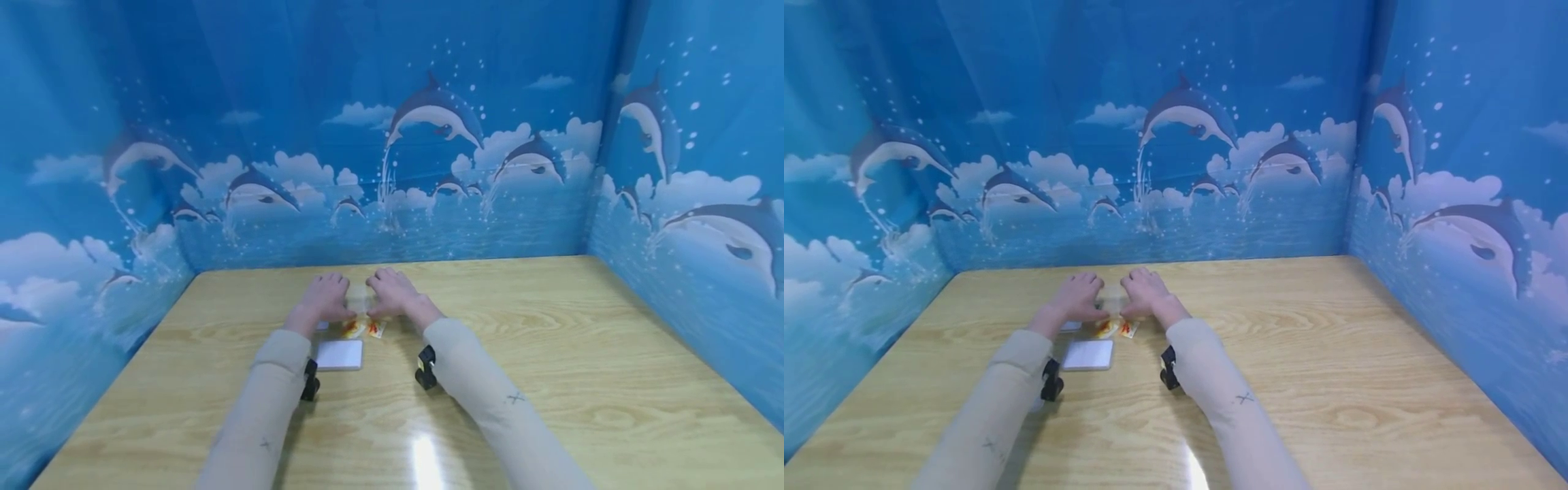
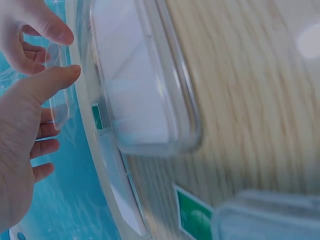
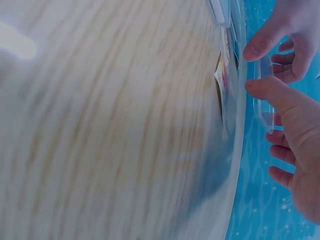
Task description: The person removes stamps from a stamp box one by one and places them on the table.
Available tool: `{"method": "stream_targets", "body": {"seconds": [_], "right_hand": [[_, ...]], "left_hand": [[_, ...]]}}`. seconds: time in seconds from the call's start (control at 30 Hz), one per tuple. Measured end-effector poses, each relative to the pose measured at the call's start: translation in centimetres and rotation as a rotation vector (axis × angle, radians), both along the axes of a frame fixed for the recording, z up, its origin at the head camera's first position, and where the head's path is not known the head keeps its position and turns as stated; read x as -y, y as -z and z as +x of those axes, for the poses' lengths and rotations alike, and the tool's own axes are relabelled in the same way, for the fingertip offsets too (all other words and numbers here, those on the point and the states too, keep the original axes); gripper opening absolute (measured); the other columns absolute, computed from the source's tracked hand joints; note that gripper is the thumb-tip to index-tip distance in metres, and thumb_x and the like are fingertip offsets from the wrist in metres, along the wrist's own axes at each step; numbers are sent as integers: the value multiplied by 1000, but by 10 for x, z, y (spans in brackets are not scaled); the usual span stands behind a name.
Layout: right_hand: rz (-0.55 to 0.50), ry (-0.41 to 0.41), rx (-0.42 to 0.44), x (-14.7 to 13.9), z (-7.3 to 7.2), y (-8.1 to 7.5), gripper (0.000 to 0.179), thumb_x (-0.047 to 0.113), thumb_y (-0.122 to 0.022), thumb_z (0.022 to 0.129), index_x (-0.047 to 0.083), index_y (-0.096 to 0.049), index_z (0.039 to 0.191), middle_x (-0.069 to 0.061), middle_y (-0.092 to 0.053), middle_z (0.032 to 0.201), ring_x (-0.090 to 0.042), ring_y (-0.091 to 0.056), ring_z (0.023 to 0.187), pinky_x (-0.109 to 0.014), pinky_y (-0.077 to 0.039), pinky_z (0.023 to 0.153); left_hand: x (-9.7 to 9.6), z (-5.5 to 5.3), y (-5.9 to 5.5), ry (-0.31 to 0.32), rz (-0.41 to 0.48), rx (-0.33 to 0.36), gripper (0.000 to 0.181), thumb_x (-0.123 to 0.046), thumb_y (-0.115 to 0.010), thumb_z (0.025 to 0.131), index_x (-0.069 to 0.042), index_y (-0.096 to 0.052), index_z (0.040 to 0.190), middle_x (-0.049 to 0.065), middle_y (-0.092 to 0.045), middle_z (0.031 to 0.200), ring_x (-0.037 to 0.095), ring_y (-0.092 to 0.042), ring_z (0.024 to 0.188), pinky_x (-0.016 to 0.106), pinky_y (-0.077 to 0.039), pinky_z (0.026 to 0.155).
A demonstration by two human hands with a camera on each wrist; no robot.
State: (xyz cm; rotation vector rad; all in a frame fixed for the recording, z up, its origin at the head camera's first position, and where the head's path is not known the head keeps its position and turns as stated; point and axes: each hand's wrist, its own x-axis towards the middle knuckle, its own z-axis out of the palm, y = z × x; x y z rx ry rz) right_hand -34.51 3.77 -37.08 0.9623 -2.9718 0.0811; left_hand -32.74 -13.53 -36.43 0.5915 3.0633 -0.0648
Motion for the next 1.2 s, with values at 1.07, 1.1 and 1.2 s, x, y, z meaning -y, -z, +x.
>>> {"method": "stream_targets", "body": {"seconds": [1.07, 1.1, 1.2], "right_hand": [[-37, -47, 4, 38, 19, -7, 69, 48, -69, 76, 9, -50, 129, -6, -51, 123, -20, -44, 110, -34, -40, 92], [-34, -44, 5, 40, 20, -8, 69, 48, -69, 77, 9, -50, 129, -6, -50, 123, -20, -44, 111, -34, -40, 92], [-33, -41, 12, 46, 21, -10, 68, 48, -69, 77, 8, -50, 129, -6, -50, 123, -20, -44, 111, -34, -40, 92]], "left_hand": [[43, 21, -12, -14, 58, 49, 70, -41, -71, 76, -2, -46, 130, 18, -47, 129, 34, -42, 120, 54, -28, 103], [45, 21, -13, -17, 61, 49, 71, -41, -71, 76, -2, -46, 130, 18, -47, 129, 34, -42, 120, 54, -27, 104], [51, 23, -13, -26, 68, 51, 72, -42, -72, 76, -2, -47, 130, 19, -47, 130, 35, -42, 120, 55, -27, 104]]}}
